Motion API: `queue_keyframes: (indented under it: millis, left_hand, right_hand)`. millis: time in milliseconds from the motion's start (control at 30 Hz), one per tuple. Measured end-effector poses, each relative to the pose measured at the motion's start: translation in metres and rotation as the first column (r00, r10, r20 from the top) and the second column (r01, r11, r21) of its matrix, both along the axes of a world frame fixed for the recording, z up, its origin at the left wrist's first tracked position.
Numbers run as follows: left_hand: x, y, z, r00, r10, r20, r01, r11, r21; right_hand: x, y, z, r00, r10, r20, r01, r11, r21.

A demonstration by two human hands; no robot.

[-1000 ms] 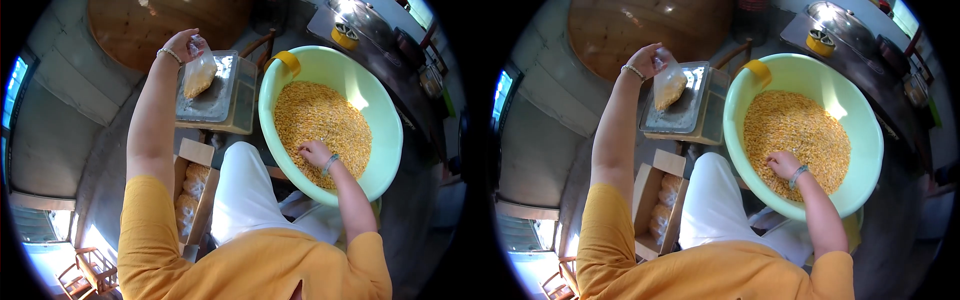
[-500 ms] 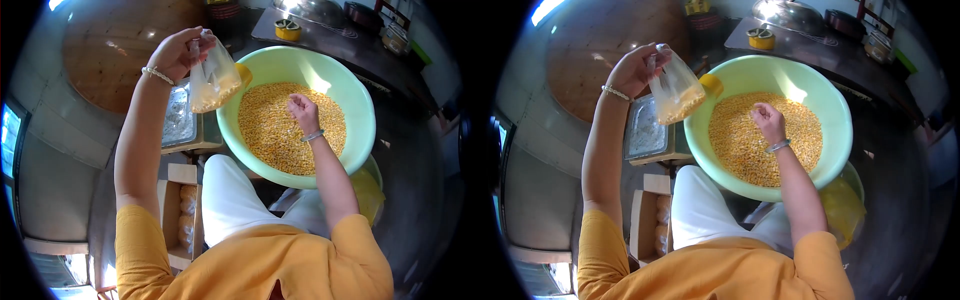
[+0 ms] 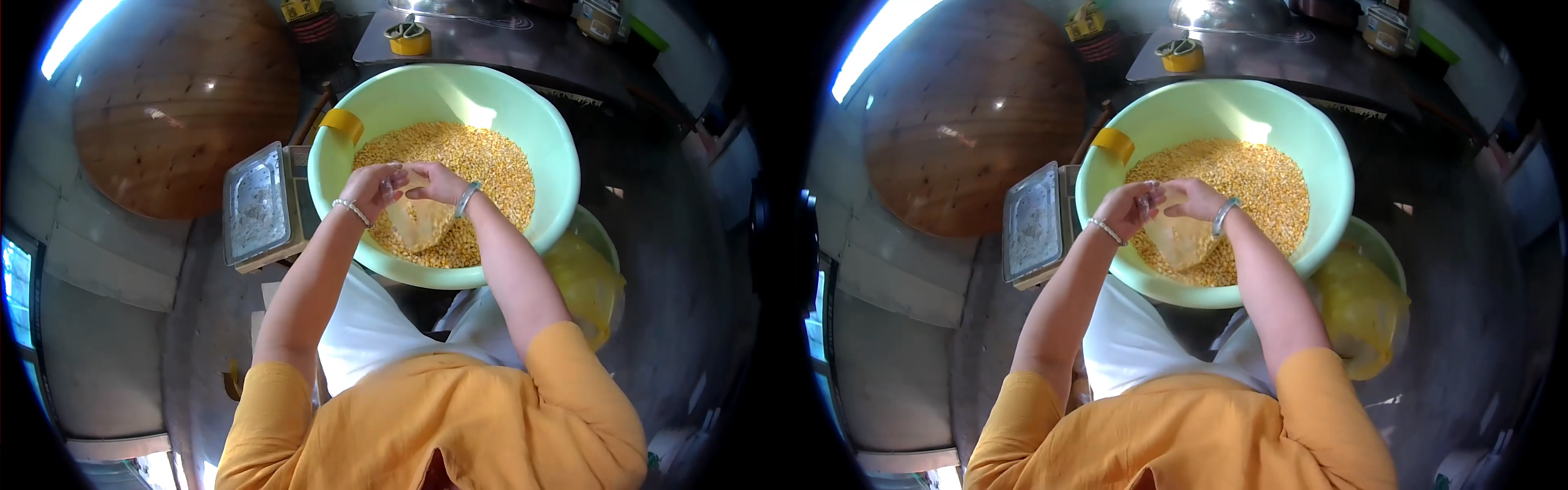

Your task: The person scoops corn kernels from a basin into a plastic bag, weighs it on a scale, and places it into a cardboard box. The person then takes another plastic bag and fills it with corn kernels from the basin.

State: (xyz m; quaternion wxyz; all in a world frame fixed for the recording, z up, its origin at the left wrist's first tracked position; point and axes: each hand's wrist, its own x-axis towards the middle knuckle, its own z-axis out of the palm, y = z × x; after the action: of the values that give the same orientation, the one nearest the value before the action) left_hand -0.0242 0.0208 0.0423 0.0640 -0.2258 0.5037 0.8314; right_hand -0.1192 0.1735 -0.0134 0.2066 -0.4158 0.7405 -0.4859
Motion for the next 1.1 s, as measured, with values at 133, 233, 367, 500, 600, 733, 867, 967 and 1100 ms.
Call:
queue_keyframes:
  millis: [133, 233, 367, 500, 600, 733, 867, 967, 1100]
  left_hand:
    - [0.005, 0.006, 0.029, 0.997, 0.026, -0.079, -0.040, 0.983, -0.177]
    - [0.009, 0.004, 0.042, 0.993, 0.041, -0.113, -0.069, 0.962, -0.263]
    - [0.014, -0.004, 0.030, 0.975, 0.004, -0.224, -0.102, 0.898, -0.429]
    - [0.022, -0.041, 0.016, 0.978, -0.010, -0.208, -0.192, 0.339, -0.921]
    - [0.036, -0.057, 0.018, 0.991, 0.006, -0.132, -0.126, -0.252, -0.959]
    - [0.032, -0.079, -0.012, 0.991, 0.060, -0.118, -0.108, -0.159, -0.981]
    - [0.023, -0.070, -0.028, 0.968, 0.200, -0.150, -0.220, 0.400, -0.890]
    - [0.022, -0.045, -0.013, 0.935, 0.289, -0.205, -0.354, 0.755, -0.551]
    - [0.025, -0.032, -0.002, 0.949, 0.237, -0.209, -0.309, 0.829, -0.466]
  right_hand:
    - [0.006, 0.002, 0.011, 0.998, 0.053, 0.039, -0.052, 0.998, -0.020]
    - [0.014, 0.001, 0.016, 0.993, 0.068, 0.099, -0.064, 0.997, -0.047]
    - [0.015, -0.008, -0.001, 0.970, 0.095, 0.222, -0.071, 0.991, -0.111]
    - [0.013, -0.013, -0.017, 0.739, 0.157, 0.655, 0.224, 0.860, -0.458]
    - [0.018, -0.015, -0.010, 0.679, 0.235, 0.695, 0.231, 0.831, -0.506]
    - [0.016, -0.016, -0.014, 0.618, 0.401, 0.676, 0.131, 0.796, -0.592]
    - [0.022, -0.017, -0.011, 0.625, 0.320, 0.712, 0.180, 0.828, -0.531]
    - [0.024, -0.020, -0.010, 0.629, 0.187, 0.754, 0.266, 0.860, -0.436]
    - [0.024, -0.022, -0.008, 0.772, -0.045, 0.634, 0.267, 0.928, -0.259]
